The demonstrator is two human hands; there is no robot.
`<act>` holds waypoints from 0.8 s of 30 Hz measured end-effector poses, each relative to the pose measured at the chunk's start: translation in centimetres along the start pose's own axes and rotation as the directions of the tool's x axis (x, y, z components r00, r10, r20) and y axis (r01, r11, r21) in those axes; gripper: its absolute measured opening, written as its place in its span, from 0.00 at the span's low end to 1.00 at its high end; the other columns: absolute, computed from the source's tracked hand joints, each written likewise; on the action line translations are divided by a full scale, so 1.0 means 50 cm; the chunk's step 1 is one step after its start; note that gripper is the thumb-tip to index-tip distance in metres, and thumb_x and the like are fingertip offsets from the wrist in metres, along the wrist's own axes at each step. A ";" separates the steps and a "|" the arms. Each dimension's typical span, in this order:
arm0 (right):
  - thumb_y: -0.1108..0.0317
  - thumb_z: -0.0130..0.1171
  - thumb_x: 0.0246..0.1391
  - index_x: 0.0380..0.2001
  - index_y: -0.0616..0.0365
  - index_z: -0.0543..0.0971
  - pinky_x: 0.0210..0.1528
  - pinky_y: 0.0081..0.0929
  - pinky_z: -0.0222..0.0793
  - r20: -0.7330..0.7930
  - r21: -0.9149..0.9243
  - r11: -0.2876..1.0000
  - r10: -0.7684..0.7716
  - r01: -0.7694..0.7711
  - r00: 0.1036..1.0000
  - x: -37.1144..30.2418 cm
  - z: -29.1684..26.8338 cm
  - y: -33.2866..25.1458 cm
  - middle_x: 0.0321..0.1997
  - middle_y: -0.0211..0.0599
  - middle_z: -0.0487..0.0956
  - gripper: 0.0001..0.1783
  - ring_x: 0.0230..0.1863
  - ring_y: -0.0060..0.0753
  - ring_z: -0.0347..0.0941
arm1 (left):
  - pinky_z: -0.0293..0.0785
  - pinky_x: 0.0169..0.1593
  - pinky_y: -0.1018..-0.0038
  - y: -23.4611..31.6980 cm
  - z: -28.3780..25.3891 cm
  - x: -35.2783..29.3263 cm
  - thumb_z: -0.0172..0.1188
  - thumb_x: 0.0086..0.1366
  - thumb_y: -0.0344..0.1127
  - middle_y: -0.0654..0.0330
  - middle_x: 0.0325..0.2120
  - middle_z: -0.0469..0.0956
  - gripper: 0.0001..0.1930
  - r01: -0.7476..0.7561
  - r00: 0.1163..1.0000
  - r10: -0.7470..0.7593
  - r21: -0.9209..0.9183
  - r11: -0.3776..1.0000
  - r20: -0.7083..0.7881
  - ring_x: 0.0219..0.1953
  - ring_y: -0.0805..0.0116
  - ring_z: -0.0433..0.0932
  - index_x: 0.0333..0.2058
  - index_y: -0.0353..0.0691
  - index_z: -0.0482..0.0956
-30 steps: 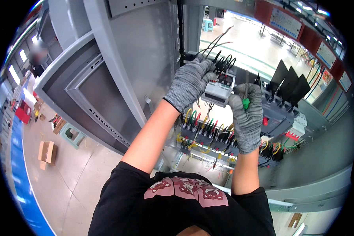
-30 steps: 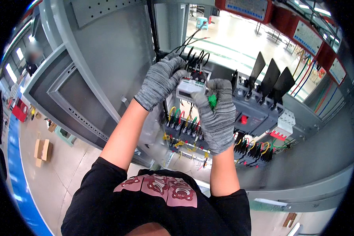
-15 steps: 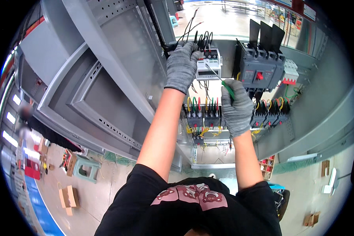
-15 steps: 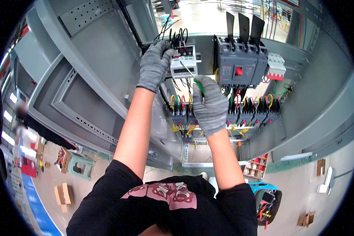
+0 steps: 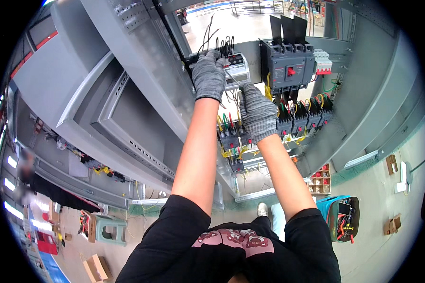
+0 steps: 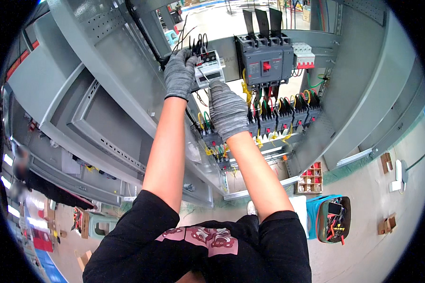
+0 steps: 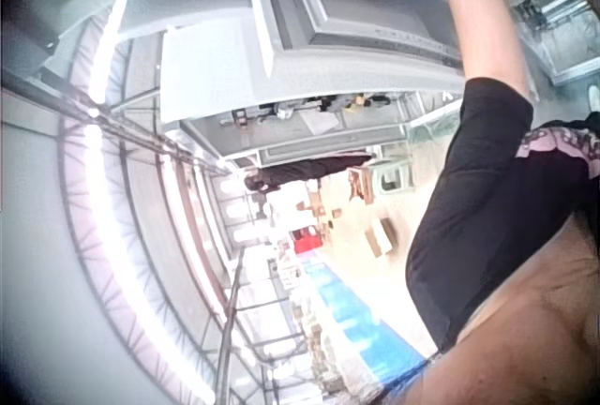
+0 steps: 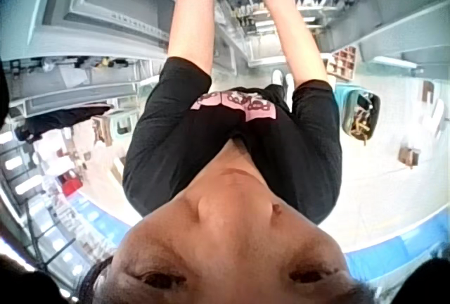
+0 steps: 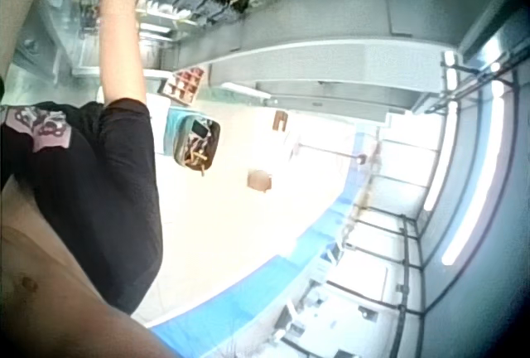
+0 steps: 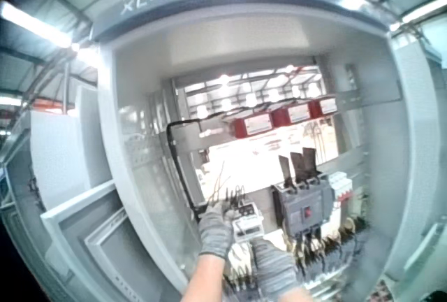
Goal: The person works inside an open electrical cabinet, using a screwdriver to tighten terminal screws on a control module and organizing wires. They repeatedly reach into the cabinet, adjust wire positions, and secure connections while wearing gloves.
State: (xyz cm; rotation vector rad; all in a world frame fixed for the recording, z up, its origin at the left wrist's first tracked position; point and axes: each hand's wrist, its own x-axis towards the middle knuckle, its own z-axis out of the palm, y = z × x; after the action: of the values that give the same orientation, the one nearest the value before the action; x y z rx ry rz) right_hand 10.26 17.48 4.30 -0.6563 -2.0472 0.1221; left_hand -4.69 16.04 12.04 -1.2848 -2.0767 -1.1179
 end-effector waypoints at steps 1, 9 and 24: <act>0.68 0.47 0.53 0.46 0.60 0.70 0.36 0.38 0.72 0.009 -0.015 1.000 0.007 -0.007 1.000 0.000 -0.001 -0.005 0.40 0.47 0.77 0.17 0.35 0.45 0.77 | 0.70 0.47 0.63 0.001 -0.002 -0.004 0.58 0.56 0.40 0.50 0.38 0.78 0.16 -0.012 1.000 0.012 -0.005 1.000 -0.021 0.41 0.53 0.76 0.41 0.40 0.78; 0.62 0.47 0.55 0.48 0.62 0.67 0.28 0.42 0.70 0.230 -0.134 0.967 0.244 -0.218 0.942 0.026 -0.030 -0.065 0.28 0.45 0.78 0.20 0.27 0.47 0.77 | 0.71 0.45 0.65 -0.004 0.012 -0.010 0.58 0.56 0.38 0.51 0.36 0.78 0.12 -0.019 0.997 0.014 -0.057 0.998 -0.078 0.40 0.55 0.76 0.37 0.38 0.79; 0.66 0.54 0.48 0.44 0.60 0.70 0.31 0.35 0.73 0.126 -0.207 0.973 0.128 -0.100 0.984 0.045 -0.047 -0.039 0.33 0.44 0.78 0.19 0.30 0.44 0.78 | 0.70 0.45 0.66 -0.015 0.021 -0.007 0.59 0.55 0.36 0.51 0.35 0.77 0.11 -0.047 0.993 0.039 -0.070 0.996 -0.111 0.39 0.55 0.76 0.35 0.36 0.79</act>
State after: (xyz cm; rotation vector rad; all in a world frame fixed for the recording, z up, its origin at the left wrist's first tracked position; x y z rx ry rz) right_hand 10.49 16.54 7.93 -0.9140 -2.1730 0.0290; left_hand -5.16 16.55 10.88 -1.2653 -1.9365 -1.2264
